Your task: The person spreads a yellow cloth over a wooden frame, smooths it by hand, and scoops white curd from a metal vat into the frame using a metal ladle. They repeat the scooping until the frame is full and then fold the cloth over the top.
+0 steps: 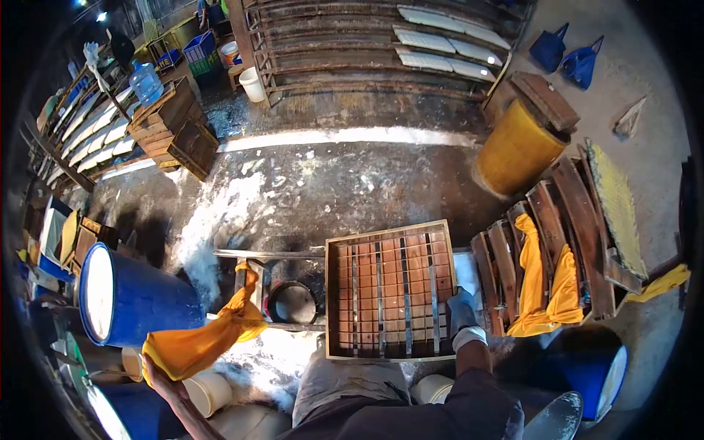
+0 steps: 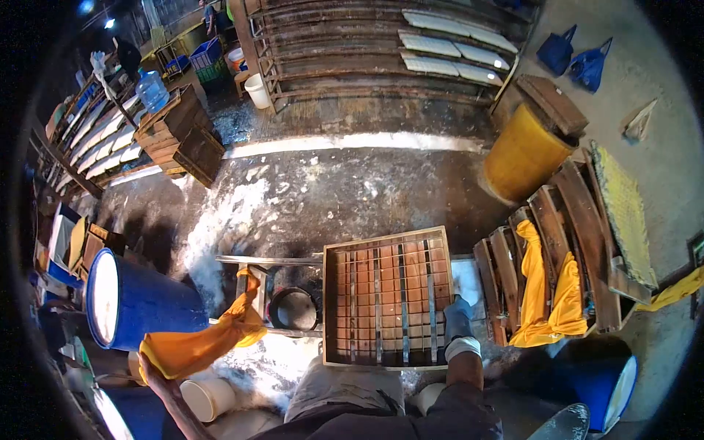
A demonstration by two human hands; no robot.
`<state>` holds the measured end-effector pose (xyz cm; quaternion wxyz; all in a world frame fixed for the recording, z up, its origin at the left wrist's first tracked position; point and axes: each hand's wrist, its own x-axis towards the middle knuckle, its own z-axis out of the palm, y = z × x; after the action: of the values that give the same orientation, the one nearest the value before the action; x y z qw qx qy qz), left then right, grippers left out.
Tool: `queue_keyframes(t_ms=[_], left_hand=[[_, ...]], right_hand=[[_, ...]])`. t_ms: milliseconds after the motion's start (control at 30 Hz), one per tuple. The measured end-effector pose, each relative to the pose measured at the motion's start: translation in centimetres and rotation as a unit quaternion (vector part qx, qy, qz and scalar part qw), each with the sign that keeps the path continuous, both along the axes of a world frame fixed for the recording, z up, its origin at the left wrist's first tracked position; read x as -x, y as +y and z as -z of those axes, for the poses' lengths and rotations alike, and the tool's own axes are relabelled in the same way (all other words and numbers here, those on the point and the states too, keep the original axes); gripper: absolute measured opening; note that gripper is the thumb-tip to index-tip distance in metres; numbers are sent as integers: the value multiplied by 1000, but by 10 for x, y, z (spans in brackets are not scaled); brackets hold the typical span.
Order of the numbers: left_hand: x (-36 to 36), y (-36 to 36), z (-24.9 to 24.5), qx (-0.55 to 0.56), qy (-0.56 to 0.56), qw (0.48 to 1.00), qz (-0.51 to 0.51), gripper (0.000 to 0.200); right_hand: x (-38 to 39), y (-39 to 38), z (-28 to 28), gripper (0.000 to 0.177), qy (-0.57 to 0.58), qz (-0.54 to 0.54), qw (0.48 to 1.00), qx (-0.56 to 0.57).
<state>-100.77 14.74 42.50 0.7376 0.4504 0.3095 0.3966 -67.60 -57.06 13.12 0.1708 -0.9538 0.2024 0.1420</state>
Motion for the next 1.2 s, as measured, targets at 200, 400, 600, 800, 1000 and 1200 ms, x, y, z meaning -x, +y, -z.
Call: queue_keyframes(t_ms=[200, 400, 600, 800, 1000, 1200], left_hand=[[-28, -79, 7, -82, 72, 994, -9, 41], [-82, -175, 36, -77, 146, 985, 38, 38], [-106, -225, 59, -128, 208, 963, 116, 38], [-126, -241, 73, -42, 202, 971, 121, 38], [-131, -259, 92, -19, 242, 963, 117, 34], [-81, -245, 130, -146, 423, 874, 188, 27]], right_hand=[[-14, -75, 158, 38, 90, 48, 993, -62], [-38, -97, 186, 35, 25, 137, 969, -205], [-27, -111, 226, 27, -84, 110, 975, -175], [63, -140, 179, 32, 109, -117, 986, -42], [92, -154, 206, 34, 226, 3, 974, -36], [77, -131, 153, 40, 167, 73, 982, -41]])
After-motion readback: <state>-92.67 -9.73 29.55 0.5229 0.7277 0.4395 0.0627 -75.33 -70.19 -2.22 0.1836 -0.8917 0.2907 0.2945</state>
